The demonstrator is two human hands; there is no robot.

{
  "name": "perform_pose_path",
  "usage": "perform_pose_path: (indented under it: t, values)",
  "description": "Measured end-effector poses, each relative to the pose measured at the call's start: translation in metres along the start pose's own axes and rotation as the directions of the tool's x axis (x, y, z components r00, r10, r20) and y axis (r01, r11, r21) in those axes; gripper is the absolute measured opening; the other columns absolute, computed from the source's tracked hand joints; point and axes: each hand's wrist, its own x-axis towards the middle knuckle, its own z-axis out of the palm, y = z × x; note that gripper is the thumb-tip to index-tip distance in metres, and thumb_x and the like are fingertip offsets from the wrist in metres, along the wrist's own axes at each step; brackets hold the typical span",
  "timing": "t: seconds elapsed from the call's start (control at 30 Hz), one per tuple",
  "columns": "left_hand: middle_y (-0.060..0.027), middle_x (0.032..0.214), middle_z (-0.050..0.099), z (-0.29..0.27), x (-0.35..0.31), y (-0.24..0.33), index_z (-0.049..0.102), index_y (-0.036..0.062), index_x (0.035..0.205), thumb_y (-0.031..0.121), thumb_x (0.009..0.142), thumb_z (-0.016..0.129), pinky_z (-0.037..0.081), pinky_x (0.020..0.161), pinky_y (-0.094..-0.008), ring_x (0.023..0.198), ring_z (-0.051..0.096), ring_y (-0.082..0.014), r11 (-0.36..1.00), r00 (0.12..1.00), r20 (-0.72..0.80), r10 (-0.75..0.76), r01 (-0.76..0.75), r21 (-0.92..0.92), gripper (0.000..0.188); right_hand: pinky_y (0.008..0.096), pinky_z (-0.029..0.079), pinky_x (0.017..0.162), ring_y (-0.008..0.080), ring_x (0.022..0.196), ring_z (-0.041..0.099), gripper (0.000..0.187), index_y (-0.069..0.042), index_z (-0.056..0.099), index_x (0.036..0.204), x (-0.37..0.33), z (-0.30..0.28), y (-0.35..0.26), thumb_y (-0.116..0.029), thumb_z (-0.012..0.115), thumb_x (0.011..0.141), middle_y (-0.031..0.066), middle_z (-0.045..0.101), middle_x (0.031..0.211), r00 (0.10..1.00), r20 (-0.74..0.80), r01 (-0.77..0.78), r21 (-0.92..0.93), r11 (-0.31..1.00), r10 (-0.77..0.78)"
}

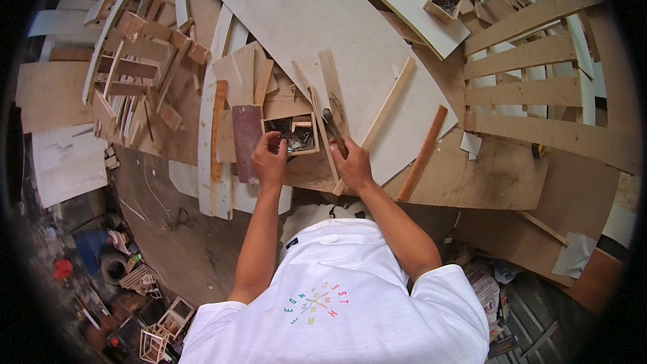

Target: The person assembles a small wooden chair by aligning wooden slats and base pieces, then hammering nails into them on a workbench.

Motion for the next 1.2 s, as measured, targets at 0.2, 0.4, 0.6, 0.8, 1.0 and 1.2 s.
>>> perform_pose_path:
  t: [0.2, 0.4, 0.6, 0.8, 1.0, 1.2]
  values:
    - [-0.0077, 0.096, 0.072, 0.007, -0.007, -0.006, 0.074, 0.0094, 0.105, 0.01, 0.082, 0.081, 0.056, 0.077, -0.0418, 0.09, 0.07, -0.0294, 0.973, 0.983, 0.064, 0.173, -0.18, 0.143, 0.024, 0.0374, 0.055, 0.076, 0.0255, 0.08, 0.073, 0.025, -0.003, 0.069, 0.112, 0.008, -0.002, 0.003, -0.022, 0.068, 0.097, 0.0183, 0.074, 0.088, 0.999, 0.034, -0.017, 0.01, 1.0, 0.016]
    - [-0.0059, 0.093, 0.07, 0.017, -0.003, 0.009, 0.075, 0.0111, 0.095, 0.016, 0.078, 0.086, 0.057, 0.077, -0.0431, 0.089, 0.07, -0.0299, 0.944, 0.976, 0.136, 0.17, -0.201, 0.26, 0.021, 0.039, 0.056, 0.079, 0.0293, 0.087, 0.075, 0.025, -0.002, 0.069, 0.112, 0.016, -0.001, 0.005, -0.022, 0.068, 0.097, 0.0191, 0.075, 0.093, 0.998, 0.049, 0.029, -0.017, 0.999, -0.028]
    - [-0.0091, 0.091, 0.071, 0.025, 0.001, -0.008, 0.074, 0.006, 0.092, 0.01, 0.079, 0.084, 0.057, 0.073, -0.0401, 0.081, 0.071, -0.0281, 0.956, 0.988, 0.061, 0.144, -0.154, 0.249, 0.017, 0.0392, 0.056, 0.08, 0.0313, 0.089, 0.075, 0.024, -0.002, 0.069, 0.112, 0.019, -0.003, 0.005, -0.021, 0.068, 0.097, 0.0197, 0.075, 0.095, 0.997, 0.081, -0.005, 0.002, 1.0, 0.005]
    - [-0.0104, 0.093, 0.07, 0.019, 0.006, -0.006, 0.074, 0.0044, 0.096, 0.007, 0.08, 0.082, 0.057, 0.073, -0.0382, 0.08, 0.071, -0.0276, 0.977, 0.989, 0.046, 0.141, -0.147, 0.152, 0.018, 0.0392, 0.056, 0.079, 0.031, 0.088, 0.075, 0.023, -0.002, 0.069, 0.112, 0.021, -0.006, 0.005, -0.02, 0.067, 0.096, 0.02, 0.075, 0.093, 0.996, 0.08, -0.046, 0.03, 0.998, 0.043]
    - [-0.0067, 0.097, 0.069, 0.022, 0.005, 0.008, 0.073, 0.0088, 0.104, 0.014, 0.078, 0.085, 0.057, 0.075, -0.0403, 0.087, 0.071, -0.0278, 0.939, 0.98, 0.081, 0.184, -0.2, 0.28, 0.029, 0.0388, 0.056, 0.079, 0.0296, 0.086, 0.075, 0.024, -0.002, 0.069, 0.111, 0.022, -0.006, 0.003, -0.02, 0.067, 0.096, 0.0192, 0.074, 0.092, 0.997, 0.075, -0.018, 0.002, 1.0, 0.018]
    - [-0.0089, 0.1, 0.068, 0.022, 0.003, 0.003, 0.071, 0.008, 0.108, 0.011, 0.085, 0.077, 0.057, 0.078, -0.0421, 0.09, 0.07, -0.0299, 0.962, 0.981, 0.009, 0.195, -0.193, 0.191, 0.023, 0.0386, 0.055, 0.077, 0.0289, 0.084, 0.075, 0.023, -0.003, 0.069, 0.111, 0.023, -0.005, 0.008, -0.02, 0.067, 0.096, 0.0186, 0.074, 0.089, 0.996, 0.076, -0.043, 0.051, 0.998, 0.039]
